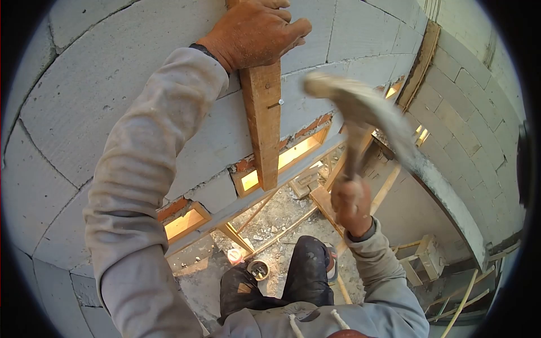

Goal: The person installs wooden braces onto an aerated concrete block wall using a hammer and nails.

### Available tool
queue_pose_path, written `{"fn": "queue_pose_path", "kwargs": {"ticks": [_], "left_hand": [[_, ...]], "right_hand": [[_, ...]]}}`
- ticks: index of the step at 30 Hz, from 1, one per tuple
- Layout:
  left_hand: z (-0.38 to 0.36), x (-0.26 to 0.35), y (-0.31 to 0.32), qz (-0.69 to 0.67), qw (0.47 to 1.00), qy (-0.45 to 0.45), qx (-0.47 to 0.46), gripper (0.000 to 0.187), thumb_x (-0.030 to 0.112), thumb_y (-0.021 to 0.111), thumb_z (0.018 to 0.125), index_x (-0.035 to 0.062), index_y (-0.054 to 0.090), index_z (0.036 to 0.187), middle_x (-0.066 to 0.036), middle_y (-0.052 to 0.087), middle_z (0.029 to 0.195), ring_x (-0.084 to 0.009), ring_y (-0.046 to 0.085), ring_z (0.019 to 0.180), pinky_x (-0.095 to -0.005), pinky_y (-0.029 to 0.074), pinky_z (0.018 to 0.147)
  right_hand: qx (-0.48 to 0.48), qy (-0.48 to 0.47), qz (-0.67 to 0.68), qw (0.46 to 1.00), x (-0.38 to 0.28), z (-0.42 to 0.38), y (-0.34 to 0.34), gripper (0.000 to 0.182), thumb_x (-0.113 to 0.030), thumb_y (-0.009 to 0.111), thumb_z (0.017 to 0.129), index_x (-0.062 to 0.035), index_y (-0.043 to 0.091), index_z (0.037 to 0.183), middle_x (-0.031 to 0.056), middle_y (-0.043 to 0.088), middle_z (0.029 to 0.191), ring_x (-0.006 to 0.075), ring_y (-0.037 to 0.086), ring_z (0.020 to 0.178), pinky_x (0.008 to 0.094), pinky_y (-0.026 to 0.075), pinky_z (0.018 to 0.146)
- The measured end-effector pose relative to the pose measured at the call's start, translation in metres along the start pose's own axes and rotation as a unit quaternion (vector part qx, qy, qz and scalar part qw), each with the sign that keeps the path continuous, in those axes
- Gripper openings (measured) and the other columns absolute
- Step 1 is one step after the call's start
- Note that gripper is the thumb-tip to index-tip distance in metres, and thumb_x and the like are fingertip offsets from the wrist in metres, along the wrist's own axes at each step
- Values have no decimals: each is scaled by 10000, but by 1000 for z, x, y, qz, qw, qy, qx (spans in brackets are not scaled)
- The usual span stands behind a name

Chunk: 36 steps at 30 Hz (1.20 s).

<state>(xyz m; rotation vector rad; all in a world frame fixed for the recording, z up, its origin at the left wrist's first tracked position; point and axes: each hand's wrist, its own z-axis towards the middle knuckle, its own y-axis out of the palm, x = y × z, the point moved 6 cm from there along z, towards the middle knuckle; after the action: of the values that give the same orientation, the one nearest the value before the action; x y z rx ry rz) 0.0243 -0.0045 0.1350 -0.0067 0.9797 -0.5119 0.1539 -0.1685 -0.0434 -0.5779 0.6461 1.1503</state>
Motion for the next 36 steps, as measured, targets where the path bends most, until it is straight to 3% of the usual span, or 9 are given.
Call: {"fn": "queue_pose_path", "kwargs": {"ticks": [3,13,15,18,21,29,32,35,36], "left_hand": [[10,-16,-7,-12,998,-34,-46,200,350,605,889,162,581,953,-22,709,879,-196,654,995,-313,489,936],[4,-4,2,-29,997,-19,-72,199,336,629,875,153,585,939,-36,706,872,-208,651,996,-311,501,915],[0,-1,2,-30,999,-7,-44,200,336,634,871,152,588,936,-35,705,860,-202,653,988,-311,504,911],[2,10,-4,-32,999,-3,-8,200,335,639,866,153,593,932,-33,703,841,-197,658,973,-312,505,905],[2,4,8,-50,996,-19,-76,194,345,639,865,169,598,933,-29,703,833,-194,660,966,-309,511,888],[4,-6,7,-15,996,-33,-76,192,366,617,881,182,597,934,-40,706,857,-209,655,982,-295,518,865],[2,-4,1,19,1000,14,8,184,356,615,886,180,597,931,-37,706,866,-218,655,983,-303,521,861],[5,-6,0,-13,999,-19,-39,176,346,607,894,177,595,943,-35,707,870,-217,655,985,-313,511,890],[13,-24,-4,20,999,-28,-26,176,346,607,894,177,595,943,-35,707,870,-217,655,985,-313,511,890]], "right_hand": [[-61,203,13,977,15,-21,-14,601,-569,360,956,-54,454,659,11,439,534,118,429,433,260,353,407],[28,-403,177,897,-168,4,-95,583,-668,559,811,-92,473,829,-14,427,646,121,482,547,309,460,638],[143,-358,219,896,-108,0,-47,557,-641,536,850,-92,490,764,7,493,654,156,507,557,322,439,574],[-59,189,-126,972,51,-20,9,601,-598,411,930,-45,478,705,65,483,556,183,482,471,298,413,454],[32,177,81,980,10,-22,-22,599,-668,406,891,-74,442,817,11,422,556,112,426,446,252,375,419],[104,-426,201,876,-152,-3,-131,556,-623,556,847,-77,450,854,15,424,608,126,459,505,284,439,611],[162,-249,197,934,-74,3,-21,520,-583,543,879,-83,479,754,-4,451,587,159,441,480,346,419,524],[-171,230,-243,927,63,-35,10,539,-461,374,991,1,546,775,195,459,616,371,424,519,401,374,521],[-138,139,-218,956,57,-26,8,563,-501,382,979,-7,516,745,105,435,582,244,395,507,347,346,490]]}}
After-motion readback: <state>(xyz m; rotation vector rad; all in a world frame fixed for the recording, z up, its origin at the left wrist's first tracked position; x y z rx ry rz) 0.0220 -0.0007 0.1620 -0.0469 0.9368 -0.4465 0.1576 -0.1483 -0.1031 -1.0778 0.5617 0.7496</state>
